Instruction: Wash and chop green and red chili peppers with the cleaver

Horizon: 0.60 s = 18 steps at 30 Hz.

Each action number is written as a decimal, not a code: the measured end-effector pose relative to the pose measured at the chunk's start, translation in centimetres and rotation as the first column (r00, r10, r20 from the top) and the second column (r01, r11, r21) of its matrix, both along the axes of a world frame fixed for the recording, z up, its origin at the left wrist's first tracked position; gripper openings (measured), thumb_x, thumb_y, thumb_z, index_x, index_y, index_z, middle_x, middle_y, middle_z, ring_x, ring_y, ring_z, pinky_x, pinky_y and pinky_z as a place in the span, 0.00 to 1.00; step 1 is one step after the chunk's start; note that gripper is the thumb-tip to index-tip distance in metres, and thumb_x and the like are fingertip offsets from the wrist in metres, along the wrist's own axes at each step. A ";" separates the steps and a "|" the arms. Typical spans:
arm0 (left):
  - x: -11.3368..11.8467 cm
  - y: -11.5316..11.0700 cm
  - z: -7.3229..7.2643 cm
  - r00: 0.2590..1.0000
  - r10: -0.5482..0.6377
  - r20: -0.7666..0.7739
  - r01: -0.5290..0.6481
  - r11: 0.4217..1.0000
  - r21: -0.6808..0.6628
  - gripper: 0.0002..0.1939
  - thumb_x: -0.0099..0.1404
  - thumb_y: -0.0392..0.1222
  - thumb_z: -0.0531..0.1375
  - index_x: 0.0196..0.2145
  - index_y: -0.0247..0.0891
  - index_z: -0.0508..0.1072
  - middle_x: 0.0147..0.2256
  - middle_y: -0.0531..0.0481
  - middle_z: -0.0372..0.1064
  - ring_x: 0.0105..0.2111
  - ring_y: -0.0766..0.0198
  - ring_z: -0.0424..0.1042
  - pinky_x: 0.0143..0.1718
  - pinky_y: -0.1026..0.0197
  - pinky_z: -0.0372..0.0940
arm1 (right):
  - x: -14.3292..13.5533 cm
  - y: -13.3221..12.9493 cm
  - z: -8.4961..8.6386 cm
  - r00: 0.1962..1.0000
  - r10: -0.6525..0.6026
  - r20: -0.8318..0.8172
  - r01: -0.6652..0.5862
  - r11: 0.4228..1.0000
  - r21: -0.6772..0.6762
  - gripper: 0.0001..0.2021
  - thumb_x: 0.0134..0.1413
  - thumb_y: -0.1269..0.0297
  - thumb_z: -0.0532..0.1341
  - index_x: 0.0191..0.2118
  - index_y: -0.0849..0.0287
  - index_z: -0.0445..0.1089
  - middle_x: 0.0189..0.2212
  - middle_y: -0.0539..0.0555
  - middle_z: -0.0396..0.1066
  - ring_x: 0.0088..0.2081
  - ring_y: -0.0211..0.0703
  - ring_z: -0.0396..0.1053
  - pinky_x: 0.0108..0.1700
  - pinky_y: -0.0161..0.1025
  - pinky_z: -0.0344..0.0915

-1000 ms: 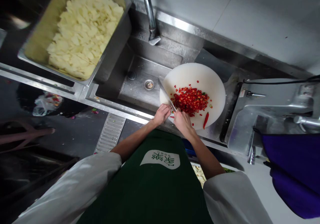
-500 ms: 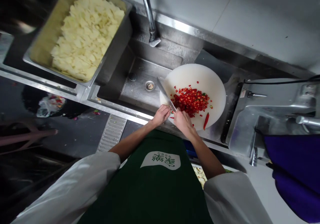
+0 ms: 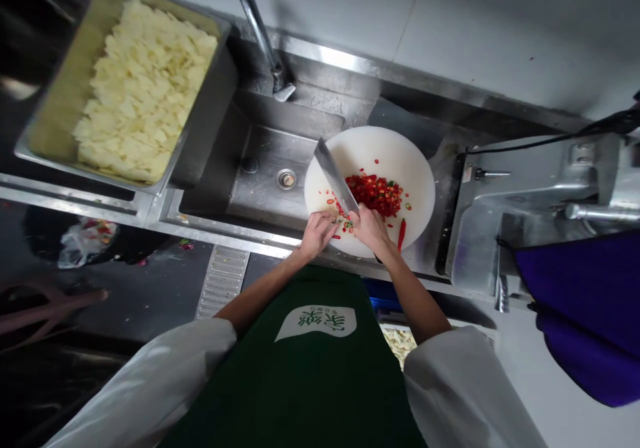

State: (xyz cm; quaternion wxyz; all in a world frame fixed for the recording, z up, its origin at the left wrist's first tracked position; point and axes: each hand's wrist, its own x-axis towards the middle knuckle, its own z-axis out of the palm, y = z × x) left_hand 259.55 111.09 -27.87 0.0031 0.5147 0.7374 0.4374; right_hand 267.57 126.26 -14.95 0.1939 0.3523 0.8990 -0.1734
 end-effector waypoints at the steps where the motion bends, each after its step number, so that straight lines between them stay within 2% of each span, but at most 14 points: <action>1: 1.1 0.3 0.6 0.999 -0.046 -0.006 0.047 0.999 0.005 0.11 0.72 0.41 0.53 0.46 0.38 0.73 0.43 0.41 0.69 0.45 0.56 0.68 0.47 0.50 0.69 | 0.3 0.6 0.4 0.999 -0.035 -0.009 0.036 0.999 0.027 0.18 0.68 0.57 0.48 0.50 0.61 0.68 0.43 0.64 0.76 0.46 0.55 0.73 0.43 0.39 0.63; 3: 4.2 1.1 2.1 0.961 -0.270 -0.060 0.270 0.963 -0.014 0.12 0.73 0.39 0.51 0.45 0.38 0.73 0.43 0.42 0.70 0.45 0.57 0.69 0.48 0.52 0.69 | 0.9 2.0 1.2 0.996 -0.085 -0.032 0.087 0.993 0.084 0.18 0.68 0.58 0.48 0.50 0.62 0.68 0.44 0.65 0.76 0.47 0.56 0.72 0.45 0.41 0.63; 5: 8.0 2.3 3.3 0.833 -0.533 -0.152 0.525 0.846 -0.091 0.13 0.72 0.36 0.50 0.44 0.38 0.74 0.41 0.43 0.71 0.44 0.59 0.70 0.47 0.55 0.69 | 1.2 3.6 1.9 0.993 -0.097 -0.061 0.104 0.986 0.132 0.17 0.68 0.60 0.48 0.50 0.64 0.68 0.44 0.66 0.75 0.47 0.56 0.71 0.47 0.41 0.62; 6: 9.9 3.1 3.7 0.769 -0.611 -0.189 0.594 0.792 -0.143 0.13 0.72 0.36 0.50 0.43 0.38 0.74 0.41 0.43 0.72 0.44 0.59 0.71 0.47 0.56 0.68 | 1.3 4.5 2.3 0.992 -0.097 -0.076 0.108 0.982 0.153 0.16 0.68 0.61 0.48 0.50 0.64 0.68 0.44 0.66 0.75 0.48 0.57 0.71 0.48 0.42 0.62; 7: 11.6 4.1 3.9 0.731 -0.648 -0.215 0.619 0.762 -0.193 0.12 0.72 0.36 0.51 0.44 0.38 0.74 0.44 0.43 0.72 0.46 0.58 0.71 0.47 0.56 0.68 | 1.5 5.3 2.7 0.991 -0.100 -0.088 0.114 0.979 0.171 0.16 0.68 0.61 0.48 0.49 0.64 0.68 0.44 0.66 0.75 0.48 0.57 0.71 0.48 0.42 0.62; 8: 12.9 5.2 4.0 0.725 -0.649 -0.231 0.605 0.760 -0.237 0.12 0.72 0.36 0.51 0.46 0.38 0.74 0.47 0.42 0.72 0.49 0.56 0.70 0.49 0.54 0.68 | 1.6 6.1 3.1 0.990 -0.106 -0.095 0.123 0.974 0.188 0.16 0.68 0.60 0.49 0.49 0.64 0.68 0.44 0.67 0.75 0.48 0.57 0.71 0.48 0.42 0.61; 10: 14.4 7.7 3.5 0.777 -0.583 -0.237 0.506 0.802 -0.317 0.15 0.70 0.34 0.54 0.52 0.39 0.72 0.56 0.39 0.67 0.55 0.50 0.67 0.53 0.49 0.66 | 1.9 7.4 3.9 0.987 -0.125 -0.105 0.145 0.964 0.221 0.16 0.69 0.59 0.49 0.48 0.65 0.67 0.43 0.67 0.74 0.48 0.57 0.71 0.48 0.41 0.61; 12: 14.5 9.9 2.8 0.824 -0.521 -0.225 0.415 0.823 -0.387 0.17 0.68 0.31 0.55 0.53 0.37 0.72 0.59 0.37 0.64 0.58 0.46 0.65 0.56 0.46 0.64 | 2.2 8.4 4.7 0.984 -0.130 -0.122 0.157 0.957 0.246 0.17 0.70 0.59 0.48 0.49 0.67 0.66 0.43 0.68 0.74 0.48 0.54 0.71 0.48 0.40 0.59; 14: 13.8 11.4 2.2 0.816 -0.540 -0.207 0.428 0.804 -0.413 0.14 0.68 0.31 0.55 0.48 0.33 0.75 0.57 0.36 0.67 0.56 0.47 0.67 0.56 0.48 0.64 | 2.6 9.1 5.3 0.982 -0.129 -0.141 0.162 0.952 0.259 0.17 0.70 0.59 0.48 0.48 0.68 0.66 0.44 0.68 0.73 0.48 0.52 0.70 0.47 0.39 0.59; 16: 12.9 11.4 2.2 0.776 -0.601 -0.190 0.503 0.773 -0.387 0.12 0.68 0.30 0.54 0.44 0.33 0.76 0.54 0.38 0.70 0.53 0.51 0.70 0.55 0.52 0.67 | 3.1 9.5 5.5 0.980 -0.131 -0.148 0.167 0.950 0.265 0.17 0.70 0.60 0.48 0.48 0.67 0.67 0.44 0.68 0.74 0.47 0.51 0.70 0.46 0.39 0.59; 18: 11.8 9.7 2.9 0.765 -0.621 -0.170 0.555 0.771 -0.312 0.13 0.69 0.30 0.53 0.46 0.36 0.75 0.54 0.41 0.71 0.52 0.56 0.71 0.55 0.55 0.68 | 3.5 9.4 5.5 0.979 -0.140 -0.146 0.175 0.947 0.269 0.16 0.69 0.60 0.48 0.47 0.65 0.67 0.44 0.68 0.74 0.46 0.52 0.71 0.45 0.40 0.59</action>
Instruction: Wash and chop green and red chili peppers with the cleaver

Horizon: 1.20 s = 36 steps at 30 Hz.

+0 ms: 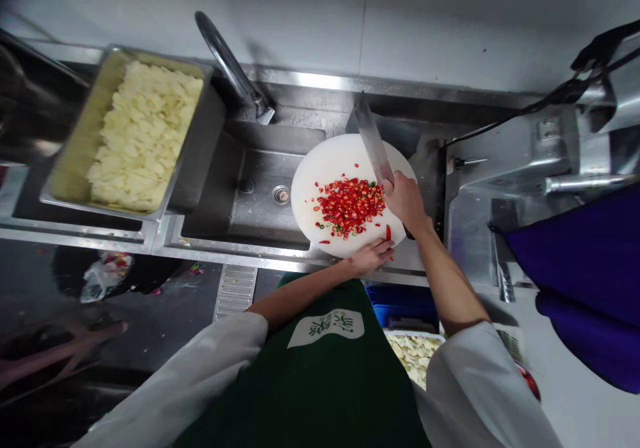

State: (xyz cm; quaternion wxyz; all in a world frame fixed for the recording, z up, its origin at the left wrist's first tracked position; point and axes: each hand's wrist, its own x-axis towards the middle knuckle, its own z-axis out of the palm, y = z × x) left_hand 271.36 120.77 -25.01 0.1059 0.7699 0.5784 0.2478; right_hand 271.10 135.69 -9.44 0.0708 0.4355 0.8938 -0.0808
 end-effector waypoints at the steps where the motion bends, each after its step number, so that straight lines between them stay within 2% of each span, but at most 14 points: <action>1: -0.7 -1.5 0.6 0.997 0.027 0.065 -0.030 0.999 0.043 0.14 0.70 0.31 0.52 0.48 0.37 0.74 0.54 0.43 0.71 0.52 0.59 0.71 0.55 0.57 0.69 | 0.3 -0.2 -0.1 1.000 -0.002 -0.001 0.002 1.000 -0.002 0.16 0.69 0.60 0.48 0.47 0.65 0.68 0.43 0.68 0.75 0.46 0.52 0.71 0.45 0.40 0.60; 3: -2.6 -5.5 2.3 0.947 0.179 0.266 -0.224 0.963 0.151 0.14 0.72 0.35 0.52 0.50 0.39 0.73 0.53 0.43 0.71 0.52 0.61 0.72 0.54 0.56 0.71 | 0.8 -1.4 -0.6 1.000 0.004 -0.003 -0.004 1.000 -0.028 0.16 0.69 0.59 0.49 0.48 0.65 0.68 0.42 0.67 0.75 0.45 0.53 0.71 0.44 0.40 0.60; 4: -3.9 -8.0 3.1 0.876 0.290 0.386 -0.382 0.905 0.188 0.13 0.72 0.37 0.53 0.50 0.40 0.73 0.52 0.43 0.72 0.51 0.60 0.72 0.52 0.55 0.72 | 1.0 -2.3 -0.9 1.000 0.016 -0.001 -0.016 0.998 -0.058 0.16 0.69 0.59 0.49 0.48 0.65 0.68 0.42 0.66 0.75 0.45 0.54 0.72 0.44 0.40 0.61; 5: -5.5 -10.5 3.9 0.768 0.421 0.482 -0.562 0.805 0.192 0.11 0.71 0.37 0.56 0.49 0.40 0.73 0.49 0.43 0.73 0.49 0.59 0.73 0.50 0.53 0.72 | 1.3 -3.5 -1.2 0.999 0.039 0.002 -0.039 0.994 -0.104 0.16 0.68 0.59 0.50 0.48 0.64 0.68 0.40 0.65 0.76 0.44 0.53 0.72 0.43 0.39 0.61; 7: -9.1 -15.6 4.9 0.490 0.639 0.594 -0.843 0.522 0.134 0.07 0.67 0.39 0.61 0.44 0.41 0.75 0.43 0.45 0.74 0.45 0.58 0.75 0.47 0.52 0.73 | 1.5 -6.4 -2.2 0.993 0.115 0.000 -0.111 0.965 -0.238 0.15 0.68 0.58 0.50 0.47 0.62 0.69 0.39 0.61 0.76 0.41 0.50 0.73 0.41 0.37 0.61; 9: -12.7 -20.0 5.1 0.166 0.703 0.692 -0.960 0.274 -0.049 0.07 0.65 0.43 0.63 0.40 0.39 0.74 0.39 0.48 0.74 0.39 0.59 0.76 0.42 0.53 0.73 | 1.6 -9.6 -3.4 0.979 0.203 -0.013 -0.193 0.905 -0.378 0.14 0.68 0.58 0.51 0.45 0.59 0.70 0.37 0.58 0.77 0.39 0.47 0.73 0.39 0.35 0.60; 10: -14.2 -21.6 4.9 0.030 0.690 0.723 -0.972 0.188 -0.139 0.09 0.64 0.45 0.64 0.39 0.38 0.73 0.35 0.50 0.73 0.36 0.61 0.77 0.41 0.54 0.73 | 1.5 -11.0 -4.1 0.970 0.244 -0.018 -0.227 0.873 -0.432 0.13 0.68 0.58 0.51 0.44 0.58 0.70 0.37 0.57 0.77 0.39 0.46 0.74 0.38 0.34 0.60; 12: -16.1 -23.7 4.1 -0.155 0.629 0.762 -0.956 0.099 -0.276 0.12 0.61 0.48 0.65 0.37 0.38 0.70 0.31 0.53 0.72 0.31 0.62 0.77 0.40 0.54 0.73 | 1.4 -12.9 -5.4 0.954 0.299 -0.005 -0.262 0.829 -0.495 0.13 0.68 0.58 0.51 0.42 0.57 0.71 0.37 0.57 0.77 0.40 0.46 0.74 0.38 0.34 0.60; 15: -16.2 -23.5 2.7 -0.234 0.565 0.791 -0.919 0.136 -0.369 0.15 0.58 0.49 0.67 0.35 0.38 0.69 0.29 0.55 0.72 0.30 0.63 0.77 0.40 0.55 0.73 | 1.4 -13.1 -7.1 0.952 0.304 0.037 -0.241 0.817 -0.524 0.13 0.67 0.58 0.52 0.41 0.58 0.71 0.38 0.58 0.78 0.41 0.46 0.74 0.39 0.34 0.60; 20: -12.8 -16.9 -0.1 -0.167 0.593 0.788 -0.781 0.408 -0.473 0.15 0.56 0.50 0.68 0.34 0.38 0.74 0.29 0.52 0.74 0.28 0.65 0.75 0.34 0.60 0.71 | 2.3 -9.9 -7.4 0.974 0.189 0.125 -0.122 0.901 -0.416 0.14 0.68 0.59 0.51 0.44 0.61 0.70 0.42 0.61 0.77 0.44 0.47 0.74 0.41 0.34 0.60; 22: -11.7 -14.3 -1.3 -0.124 0.604 0.787 -0.732 0.480 -0.484 0.15 0.56 0.51 0.68 0.32 0.37 0.75 0.28 0.51 0.74 0.26 0.66 0.72 0.31 0.62 0.69 | 2.4 -9.6 -6.8 0.968 0.178 0.176 -0.106 0.929 -0.355 0.14 0.68 0.60 0.51 0.46 0.62 0.70 0.42 0.62 0.77 0.45 0.50 0.74 0.42 0.36 0.61; 27: -10.7 -12.4 -2.8 -0.056 0.644 0.763 -0.746 0.481 -0.461 0.12 0.60 0.49 0.66 0.31 0.36 0.77 0.28 0.50 0.73 0.25 0.68 0.68 0.30 0.64 0.66 | 1.4 -12.3 -5.4 0.956 0.181 0.231 -0.117 0.957 -0.267 0.16 0.70 0.61 0.48 0.50 0.63 0.67 0.40 0.64 0.77 0.42 0.51 0.75 0.41 0.38 0.61; 33: -10.7 -13.1 -2.6 0.119 0.674 0.729 -0.789 0.510 -0.342 0.09 0.63 0.46 0.65 0.31 0.37 0.78 0.29 0.49 0.72 0.28 0.65 0.69 0.32 0.63 0.65 | -1.4 -14.1 -5.6 0.953 0.195 0.232 -0.120 0.946 -0.300 0.14 0.69 0.64 0.47 0.52 0.64 0.65 0.42 0.66 0.76 0.44 0.52 0.75 0.42 0.38 0.62; 36: -10.6 -13.0 -2.6 0.164 0.674 0.720 -0.799 0.519 -0.304 0.09 0.64 0.45 0.64 0.31 0.37 0.78 0.29 0.50 0.71 0.27 0.66 0.68 0.30 0.64 0.64 | -2.0 -14.0 -5.6 0.949 0.212 0.232 -0.140 0.946 -0.293 0.15 0.70 0.63 0.47 0.51 0.63 0.65 0.41 0.65 0.77 0.44 0.52 0.75 0.42 0.39 0.63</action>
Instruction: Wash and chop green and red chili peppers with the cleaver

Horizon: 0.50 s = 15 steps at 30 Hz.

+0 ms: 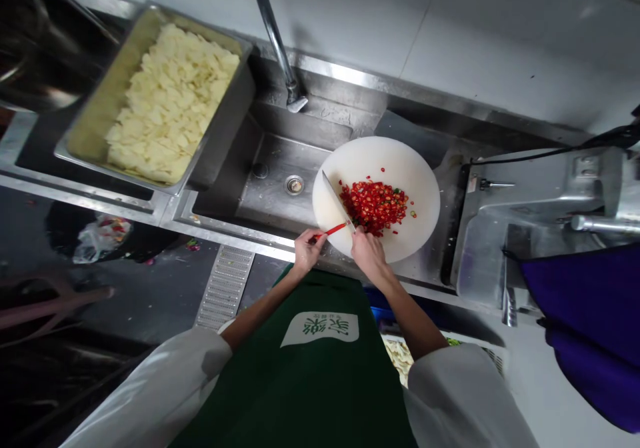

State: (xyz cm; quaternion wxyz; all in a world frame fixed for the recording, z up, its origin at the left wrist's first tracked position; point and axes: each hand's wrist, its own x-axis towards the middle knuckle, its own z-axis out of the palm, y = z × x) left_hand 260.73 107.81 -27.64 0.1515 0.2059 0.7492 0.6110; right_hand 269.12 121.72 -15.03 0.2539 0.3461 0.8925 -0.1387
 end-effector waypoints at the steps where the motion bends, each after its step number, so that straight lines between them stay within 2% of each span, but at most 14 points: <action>1: 0.0 0.1 -0.1 1.000 -0.002 -0.014 0.002 1.000 0.000 0.08 0.64 0.45 0.64 0.31 0.37 0.78 0.29 0.50 0.71 0.27 0.66 0.68 0.30 0.64 0.64 | -0.1 0.0 0.0 1.000 0.005 -0.006 -0.005 1.000 0.006 0.15 0.70 0.63 0.47 0.51 0.63 0.65 0.41 0.65 0.77 0.44 0.52 0.75 0.42 0.39 0.63; 11: 0.2 -0.2 -0.2 0.992 -0.042 -0.115 0.040 0.999 -0.015 0.08 0.67 0.44 0.62 0.33 0.38 0.77 0.31 0.50 0.71 0.27 0.66 0.68 0.29 0.63 0.65 | -0.9 -0.4 -0.3 0.999 0.043 -0.009 -0.042 0.999 0.022 0.14 0.70 0.63 0.46 0.50 0.63 0.65 0.40 0.65 0.77 0.43 0.52 0.76 0.41 0.38 0.63; 15: 0.0 0.3 0.0 0.953 -0.113 -0.281 0.089 0.991 -0.098 0.09 0.70 0.43 0.59 0.35 0.38 0.76 0.34 0.47 0.73 0.33 0.62 0.70 0.36 0.58 0.67 | -0.8 0.5 -1.1 0.999 0.051 -0.006 -0.051 0.999 0.017 0.14 0.70 0.63 0.47 0.49 0.62 0.66 0.40 0.65 0.77 0.43 0.53 0.76 0.40 0.38 0.62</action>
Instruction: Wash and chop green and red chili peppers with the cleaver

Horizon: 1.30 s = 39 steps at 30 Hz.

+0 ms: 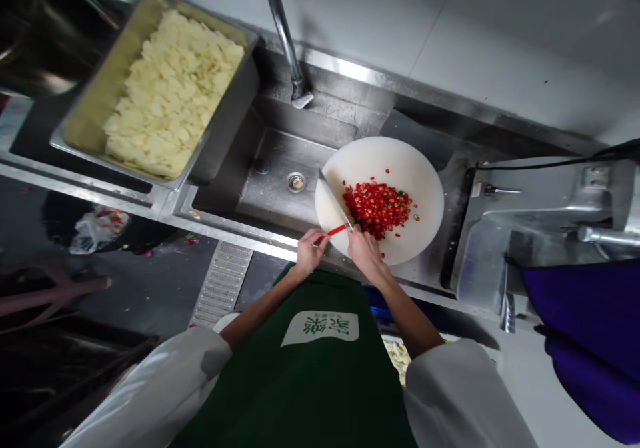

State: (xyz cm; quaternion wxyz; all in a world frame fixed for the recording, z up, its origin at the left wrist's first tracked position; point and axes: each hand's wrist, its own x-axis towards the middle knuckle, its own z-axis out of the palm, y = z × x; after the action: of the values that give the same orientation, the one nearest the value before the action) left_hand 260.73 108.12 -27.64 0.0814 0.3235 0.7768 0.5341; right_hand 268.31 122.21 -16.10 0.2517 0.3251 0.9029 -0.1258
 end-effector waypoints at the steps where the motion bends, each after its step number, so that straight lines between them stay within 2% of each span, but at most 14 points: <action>1: -0.1 0.4 0.1 0.997 -0.028 -0.065 0.027 0.999 -0.024 0.09 0.70 0.42 0.58 0.35 0.39 0.76 0.35 0.47 0.74 0.35 0.60 0.69 0.39 0.56 0.67 | 0.2 0.5 -0.2 1.000 -0.002 -0.003 0.002 1.000 0.005 0.14 0.70 0.62 0.47 0.49 0.62 0.66 0.40 0.64 0.77 0.43 0.53 0.75 0.41 0.39 0.62; 4: -0.5 1.9 0.1 0.974 -0.119 -0.195 0.106 0.992 -0.073 0.08 0.70 0.41 0.58 0.36 0.39 0.76 0.36 0.46 0.74 0.39 0.58 0.68 0.44 0.52 0.67 | 0.9 1.8 -0.3 0.999 -0.036 -0.005 0.037 0.998 0.042 0.15 0.70 0.61 0.47 0.49 0.63 0.67 0.40 0.65 0.77 0.44 0.54 0.75 0.42 0.39 0.62; 6: -0.8 2.5 -0.1 0.969 -0.123 -0.216 0.111 0.992 -0.066 0.07 0.69 0.41 0.59 0.38 0.39 0.76 0.38 0.45 0.73 0.41 0.57 0.67 0.45 0.52 0.67 | 1.3 2.2 0.0 0.999 -0.047 -0.001 0.047 0.997 0.054 0.16 0.70 0.61 0.47 0.50 0.64 0.67 0.41 0.65 0.76 0.44 0.53 0.75 0.42 0.39 0.62; 9: -1.3 2.4 -0.6 0.972 -0.091 -0.216 0.087 0.996 -0.027 0.07 0.69 0.41 0.59 0.39 0.39 0.76 0.39 0.45 0.72 0.42 0.57 0.68 0.44 0.52 0.67 | 1.3 1.9 0.6 0.999 -0.050 0.002 0.050 0.997 0.064 0.16 0.70 0.61 0.47 0.51 0.64 0.66 0.41 0.66 0.76 0.44 0.52 0.74 0.43 0.39 0.62; 15: -1.5 1.7 -1.2 0.969 -0.142 -0.203 0.135 0.990 -0.050 0.09 0.71 0.40 0.56 0.38 0.39 0.76 0.36 0.46 0.73 0.39 0.59 0.68 0.43 0.53 0.66 | 0.0 1.0 1.1 0.997 -0.073 -0.001 0.072 0.996 0.052 0.15 0.69 0.63 0.47 0.52 0.64 0.65 0.41 0.66 0.76 0.44 0.52 0.75 0.42 0.38 0.62; 26: -1.2 1.9 -1.3 0.979 -0.138 -0.152 0.134 0.990 -0.033 0.10 0.72 0.41 0.55 0.41 0.39 0.76 0.36 0.45 0.71 0.39 0.58 0.68 0.43 0.52 0.65 | -1.8 1.3 1.2 0.999 -0.033 0.024 0.032 0.999 0.044 0.16 0.70 0.62 0.46 0.52 0.64 0.65 0.42 0.66 0.76 0.45 0.52 0.75 0.43 0.39 0.63; 39: -1.1 2.0 -1.2 0.979 -0.137 -0.148 0.134 0.990 -0.029 0.11 0.72 0.41 0.54 0.41 0.38 0.76 0.36 0.45 0.71 0.39 0.58 0.66 0.44 0.53 0.65 | -2.1 1.0 1.1 1.000 0.004 0.002 -0.004 0.998 0.056 0.17 0.71 0.61 0.45 0.52 0.65 0.64 0.41 0.66 0.76 0.43 0.51 0.75 0.43 0.38 0.62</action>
State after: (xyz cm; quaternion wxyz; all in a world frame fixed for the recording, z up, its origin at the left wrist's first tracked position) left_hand 259.66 110.07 -28.80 0.0623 0.4141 0.7619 0.4942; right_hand 266.23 123.16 -15.02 0.2435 0.3304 0.9064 -0.0997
